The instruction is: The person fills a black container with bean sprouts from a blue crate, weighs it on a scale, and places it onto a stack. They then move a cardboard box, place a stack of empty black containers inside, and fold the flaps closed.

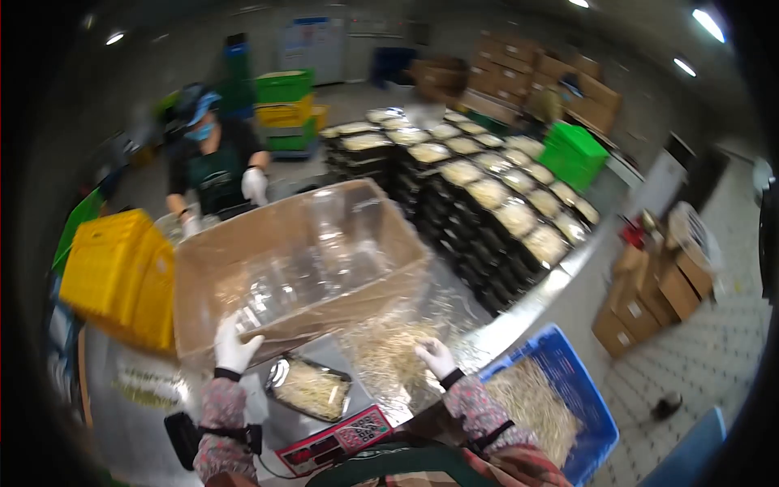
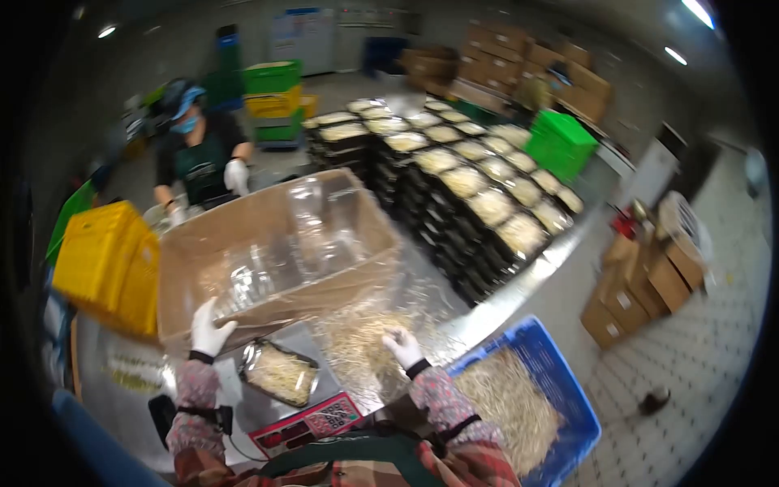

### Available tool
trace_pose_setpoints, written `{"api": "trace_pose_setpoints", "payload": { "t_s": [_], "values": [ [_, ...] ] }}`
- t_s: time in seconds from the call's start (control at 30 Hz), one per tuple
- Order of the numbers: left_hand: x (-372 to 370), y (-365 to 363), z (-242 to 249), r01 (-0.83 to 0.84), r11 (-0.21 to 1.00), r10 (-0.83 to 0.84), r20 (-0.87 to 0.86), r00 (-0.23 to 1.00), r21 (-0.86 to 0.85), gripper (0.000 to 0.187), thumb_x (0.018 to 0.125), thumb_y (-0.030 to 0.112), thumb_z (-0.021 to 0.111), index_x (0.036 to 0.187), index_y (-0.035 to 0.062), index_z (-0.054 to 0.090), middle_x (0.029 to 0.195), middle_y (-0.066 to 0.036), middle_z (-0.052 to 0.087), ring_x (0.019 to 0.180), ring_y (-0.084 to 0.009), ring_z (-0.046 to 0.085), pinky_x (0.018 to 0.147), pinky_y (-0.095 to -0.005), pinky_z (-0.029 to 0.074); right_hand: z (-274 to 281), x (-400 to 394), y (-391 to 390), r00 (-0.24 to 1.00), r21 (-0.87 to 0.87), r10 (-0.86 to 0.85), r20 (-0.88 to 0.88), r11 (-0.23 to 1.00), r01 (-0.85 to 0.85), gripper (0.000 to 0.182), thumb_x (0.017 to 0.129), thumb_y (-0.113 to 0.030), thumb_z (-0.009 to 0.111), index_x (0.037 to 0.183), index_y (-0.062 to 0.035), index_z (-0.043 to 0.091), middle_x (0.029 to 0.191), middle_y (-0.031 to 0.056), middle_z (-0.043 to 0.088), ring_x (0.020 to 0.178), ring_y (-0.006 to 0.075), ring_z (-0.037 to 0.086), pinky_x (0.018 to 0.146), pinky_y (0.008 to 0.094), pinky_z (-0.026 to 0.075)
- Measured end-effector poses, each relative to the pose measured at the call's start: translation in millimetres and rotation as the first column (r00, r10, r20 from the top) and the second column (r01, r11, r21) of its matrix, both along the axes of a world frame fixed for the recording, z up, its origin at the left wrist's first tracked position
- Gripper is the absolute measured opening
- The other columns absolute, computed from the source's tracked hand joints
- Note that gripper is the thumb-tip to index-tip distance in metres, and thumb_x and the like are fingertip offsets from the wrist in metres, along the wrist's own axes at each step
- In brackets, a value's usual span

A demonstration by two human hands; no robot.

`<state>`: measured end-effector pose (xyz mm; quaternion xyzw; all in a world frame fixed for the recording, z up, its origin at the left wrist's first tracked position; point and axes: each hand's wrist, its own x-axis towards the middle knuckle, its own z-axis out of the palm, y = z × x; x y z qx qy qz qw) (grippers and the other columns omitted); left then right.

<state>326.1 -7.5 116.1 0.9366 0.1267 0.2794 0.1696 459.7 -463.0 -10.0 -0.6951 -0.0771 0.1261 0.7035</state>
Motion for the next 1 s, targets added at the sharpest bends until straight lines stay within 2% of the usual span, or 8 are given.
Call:
{"api": "trace_pose_setpoints", "payload": {
  "t_s": [0.2, 0.4, 0.5, 0.6, 0.7, 0.83, 0.93, 1.0],
  "values": [
    [69, -81, 68, 0.233, 0.922, -0.208, 0.112, 0.972, -0.31, 0.077, 0.072, 0.009, 0.075, 0.14, 0.0003, 0.039, 0.132, -0.018, 0.05, 0.126, -0.0287, 0.046, 0.108, -0.0376, 0.034, 27, 52, -74, 0.852, 0.27, -0.399, -0.339, 0.826, 0.494, 0.06, 0.088, -0.021, 0.068, 0.137, -0.0064, 0.036, 0.106, 0.0091, 0.059, 0.083, 0.024, 0.065, 0.062, 0.0381, 0.057],
    [172, -230, 91, 0.52, 0.367, -0.689, 0.15, 0.709, -0.771, 0.077, 0.081, 0.014, 0.072, 0.145, 0.0029, 0.031, 0.142, -0.018, 0.043, 0.13, -0.0269, 0.044, 0.108, -0.0387, 0.034, 24, 105, -119, 0.682, 0.448, -0.468, -0.562, 0.521, 0.727, 0.096, 0.08, -0.022, 0.077, 0.147, -0.0091, 0.011, 0.147, 0.0203, 0.023, 0.121, 0.0351, 0.044, 0.086, 0.0533, 0.049],
    [239, -316, 45, 0.41, 0.122, -0.78, 0.168, 0.603, -0.904, 0.081, 0.083, 0.019, 0.073, 0.146, 0.0012, 0.026, 0.144, -0.021, 0.039, 0.131, -0.029, 0.042, 0.106, -0.0391, 0.037, 4, 126, -123, 0.578, 0.403, -0.475, -0.664, 0.424, 0.811, 0.1, 0.079, -0.021, 0.078, 0.148, -0.0106, 0.006, 0.147, 0.0157, 0.029, 0.124, 0.0373, 0.043, 0.092, 0.0542, 0.048],
    [311, -382, -32, 0.275, 0.221, -0.782, -0.001, 0.623, -0.936, 0.092, 0.082, 0.029, 0.076, 0.148, 0.0012, 0.019, 0.14, -0.023, 0.041, 0.12, -0.0267, 0.05, 0.096, -0.0359, 0.045, -33, 150, -125, 0.481, 0.401, -0.467, -0.742, 0.267, 0.877, 0.116, 0.076, -0.016, 0.08, 0.148, -0.0134, -0.011, 0.146, 0.0154, 0.031, 0.119, 0.0402, 0.05, 0.088, 0.053, 0.052],
    [360, -428, -63, -0.034, 0.278, -0.72, -0.232, 0.654, -0.96, 0.112, 0.077, 0.055, 0.072, 0.152, 0.0081, 0.003, 0.156, -0.016, 0.013, 0.135, -0.032, 0.031, 0.096, -0.0523, 0.042, -27, 162, -131, 0.509, 0.479, -0.567, -0.647, 0.218, 0.851, 0.127, 0.076, -0.015, 0.081, 0.145, -0.0179, -0.025, 0.144, 0.0202, 0.029, 0.118, 0.0416, 0.051, 0.084, 0.0516, 0.053],
    [402, -458, -109, -0.338, -0.001, -0.595, -0.271, 0.757, -0.941, 0.126, 0.064, 0.083, 0.059, 0.151, 0.0134, -0.001, 0.15, -0.016, 0.012, 0.123, -0.0431, 0.033, 0.085, -0.0658, 0.041, -26, 179, -142, 0.451, 0.483, -0.489, -0.747, 0.067, 0.873, 0.088, 0.084, -0.011, 0.073, 0.144, -0.0229, 0.01, 0.138, 0.0146, 0.04, 0.113, 0.0449, 0.053, 0.088, 0.0545, 0.05],
    [422, -475, -123, -0.373, -0.229, -0.72, -0.102, 0.687, -0.899, 0.106, 0.07, 0.087, 0.045, 0.143, 0.0114, 0.032, 0.124, -0.016, 0.046, 0.112, -0.0405, 0.044, 0.083, -0.0651, 0.043, -25, 179, -144, 0.489, 0.556, -0.55, -0.677, 0.054, 0.83, 0.065, 0.085, -0.005, 0.069, 0.135, -0.0184, 0.029, 0.129, 0.0139, 0.05, 0.11, 0.0423, 0.055, 0.09, 0.0557, 0.048],
    [419, -492, -118, -0.292, -0.195, -0.701, -0.075, 0.709, -0.936, 0.089, 0.076, 0.083, 0.045, 0.13, 0.0118, 0.049, 0.1, -0.012, 0.056, 0.099, -0.0364, 0.053, 0.084, -0.064, 0.044, -27, 180, -147, 0.519, 0.607, -0.573, -0.634, 0.047, 0.793, 0.058, 0.085, -0.002, 0.068, 0.131, -0.0157, 0.034, 0.122, 0.0139, 0.054, 0.107, 0.0386, 0.058, 0.088, 0.0546, 0.05]
  ]
}}
